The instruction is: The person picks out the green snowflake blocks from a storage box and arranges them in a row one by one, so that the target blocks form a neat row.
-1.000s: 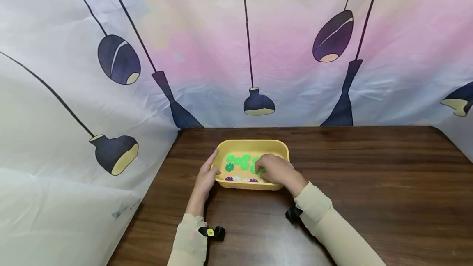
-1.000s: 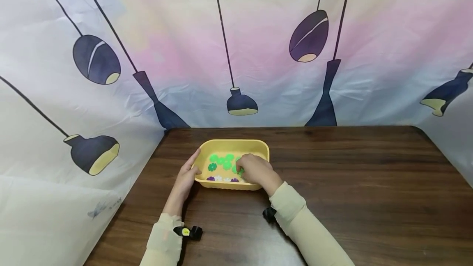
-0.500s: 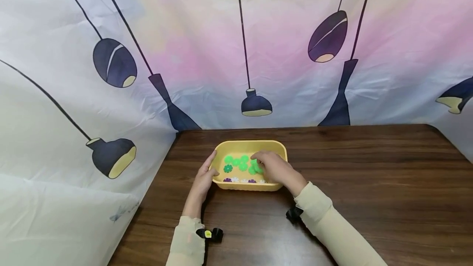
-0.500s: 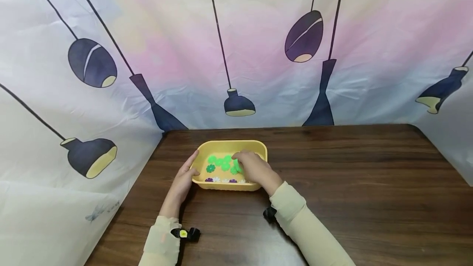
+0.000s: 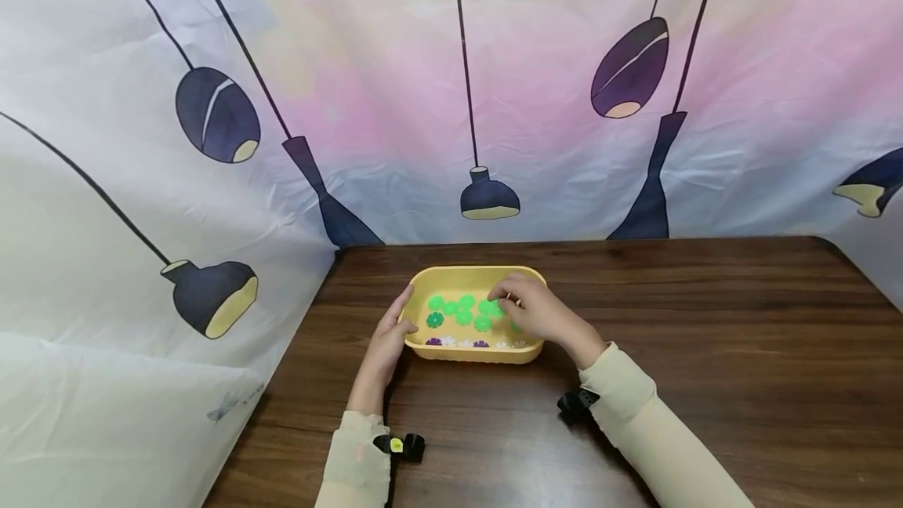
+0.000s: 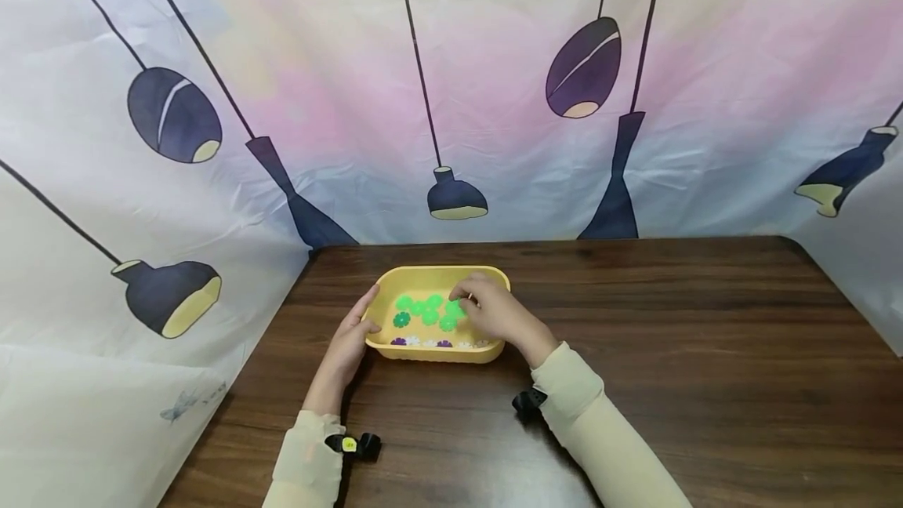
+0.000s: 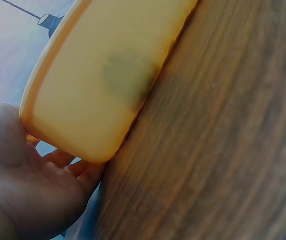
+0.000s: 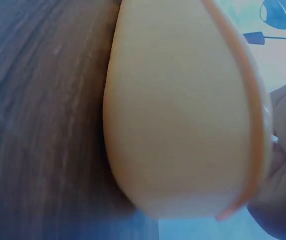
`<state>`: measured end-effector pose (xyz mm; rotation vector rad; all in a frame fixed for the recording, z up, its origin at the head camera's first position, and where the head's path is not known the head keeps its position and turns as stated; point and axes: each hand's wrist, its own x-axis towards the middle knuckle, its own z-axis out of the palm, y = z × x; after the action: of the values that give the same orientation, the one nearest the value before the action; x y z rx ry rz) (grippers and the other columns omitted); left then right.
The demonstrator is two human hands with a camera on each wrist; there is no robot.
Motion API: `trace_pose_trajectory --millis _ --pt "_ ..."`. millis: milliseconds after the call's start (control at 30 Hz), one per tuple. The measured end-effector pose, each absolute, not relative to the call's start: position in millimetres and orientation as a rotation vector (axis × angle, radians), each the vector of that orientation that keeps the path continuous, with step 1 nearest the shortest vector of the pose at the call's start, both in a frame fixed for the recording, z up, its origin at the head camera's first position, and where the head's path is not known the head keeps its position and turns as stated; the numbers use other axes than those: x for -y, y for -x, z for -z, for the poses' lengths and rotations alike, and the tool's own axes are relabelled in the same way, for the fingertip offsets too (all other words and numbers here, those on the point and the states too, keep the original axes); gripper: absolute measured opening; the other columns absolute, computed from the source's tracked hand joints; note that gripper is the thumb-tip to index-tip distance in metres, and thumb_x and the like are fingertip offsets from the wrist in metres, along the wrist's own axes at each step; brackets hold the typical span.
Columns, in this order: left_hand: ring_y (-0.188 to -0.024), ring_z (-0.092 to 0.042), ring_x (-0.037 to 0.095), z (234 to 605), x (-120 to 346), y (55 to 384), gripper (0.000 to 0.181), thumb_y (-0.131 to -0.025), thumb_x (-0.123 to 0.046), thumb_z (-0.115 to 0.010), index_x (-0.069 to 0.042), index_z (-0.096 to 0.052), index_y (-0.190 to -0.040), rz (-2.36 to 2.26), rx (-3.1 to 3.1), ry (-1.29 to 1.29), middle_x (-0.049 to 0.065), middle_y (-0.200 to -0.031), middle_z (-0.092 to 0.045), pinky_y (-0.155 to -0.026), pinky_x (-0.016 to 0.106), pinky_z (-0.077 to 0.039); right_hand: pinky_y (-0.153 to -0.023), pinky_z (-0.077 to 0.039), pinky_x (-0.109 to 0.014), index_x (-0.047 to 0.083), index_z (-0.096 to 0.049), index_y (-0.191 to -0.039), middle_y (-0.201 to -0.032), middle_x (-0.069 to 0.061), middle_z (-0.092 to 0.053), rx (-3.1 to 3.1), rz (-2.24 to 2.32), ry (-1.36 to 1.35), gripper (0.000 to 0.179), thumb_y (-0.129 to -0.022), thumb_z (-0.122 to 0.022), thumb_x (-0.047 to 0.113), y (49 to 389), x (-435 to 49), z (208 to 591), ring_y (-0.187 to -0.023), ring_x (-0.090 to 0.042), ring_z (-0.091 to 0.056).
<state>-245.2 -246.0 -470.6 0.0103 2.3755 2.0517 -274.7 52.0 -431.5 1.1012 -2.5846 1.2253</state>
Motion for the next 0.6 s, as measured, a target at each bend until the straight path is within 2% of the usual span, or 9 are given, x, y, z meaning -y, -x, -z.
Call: trace_pose_trajectory --millis 200,600 --pt "-0.160 -0.012 0.028 471.5 246.5 244.5 0.080 -0.090 0.006 -0.045 -0.014 -0.032 -0.167 -2.060 -2.352 -0.004 0.006 -0.175 -0.021 -0.123 0.047 -0.020 -0.081 -0.056 -0.039 0.003 -0.074 -0.113 -0.107 -0.010 -0.072 2.610 -1.137 -1.098 0.017 -0.103 -0.062 -0.001 276.1 -74.9 418.7 -0.092 -0.019 -0.065" --pt "-0.160 -0.013 0.033 469.4 243.8 244.5 0.071 -0.095 0.003 -0.041 -0.011 -0.038 -0.164 -2.004 -2.411 -0.019 0.013 -0.174 -0.022 -0.127 0.053 -0.015 -0.068 -0.052 -0.033 0.006 -0.074 -0.108 -0.094 -0.003 -0.072 2.721 -1.287 -0.991 0.010 -0.104 -0.065 0.008 278.1 -121.6 405.0 -0.077 -0.015 -0.061"
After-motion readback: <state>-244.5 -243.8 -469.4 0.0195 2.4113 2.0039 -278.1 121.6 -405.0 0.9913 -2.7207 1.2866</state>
